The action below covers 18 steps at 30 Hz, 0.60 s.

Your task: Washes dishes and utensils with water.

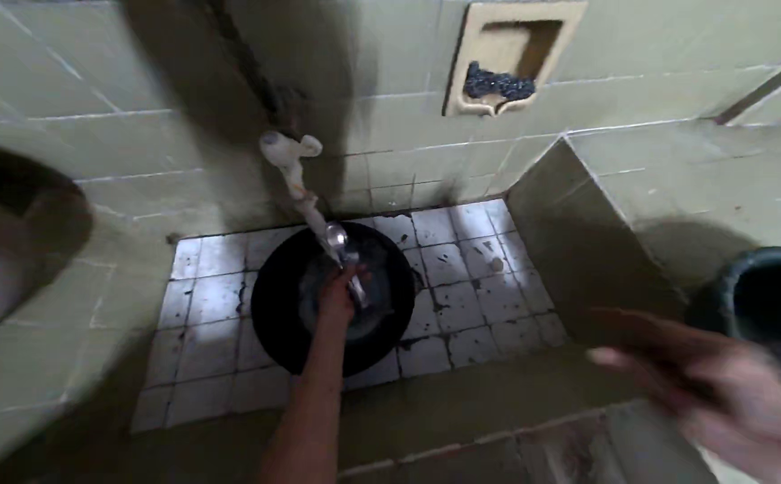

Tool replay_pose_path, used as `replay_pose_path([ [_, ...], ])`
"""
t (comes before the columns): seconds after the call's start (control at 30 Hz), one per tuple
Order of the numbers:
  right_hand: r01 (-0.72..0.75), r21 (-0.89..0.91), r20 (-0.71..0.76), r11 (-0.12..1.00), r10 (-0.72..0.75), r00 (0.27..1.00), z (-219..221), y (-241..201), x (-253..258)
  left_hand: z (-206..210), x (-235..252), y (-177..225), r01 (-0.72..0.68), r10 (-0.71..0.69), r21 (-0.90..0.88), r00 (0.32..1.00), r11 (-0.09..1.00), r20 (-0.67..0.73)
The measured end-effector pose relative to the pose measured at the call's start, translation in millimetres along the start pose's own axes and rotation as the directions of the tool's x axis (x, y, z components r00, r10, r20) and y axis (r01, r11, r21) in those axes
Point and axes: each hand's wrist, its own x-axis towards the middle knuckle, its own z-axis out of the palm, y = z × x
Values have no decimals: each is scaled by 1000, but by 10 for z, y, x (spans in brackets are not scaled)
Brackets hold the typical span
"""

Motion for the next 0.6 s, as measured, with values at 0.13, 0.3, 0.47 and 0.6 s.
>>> replay_pose_path([
  [0.13,-127,496,350,859,-63,935,1287,-601,1293,9,-257,189,-28,28,16,1000,999,14],
  [0.3,-308,756,325,578,77,942,2414,-841,2368,-49,-353,180,-21,22,44,1000,999,-14],
  [0.47,-291,763,273,577,121,954,2788,-918,2604,-146,-422,306,4,-3,20,999,1000,-47],
  [0.6,-372,744,253,555,281,926,2825,-894,2657,-78,-413,312,38,-43,110,998,993,51],
])
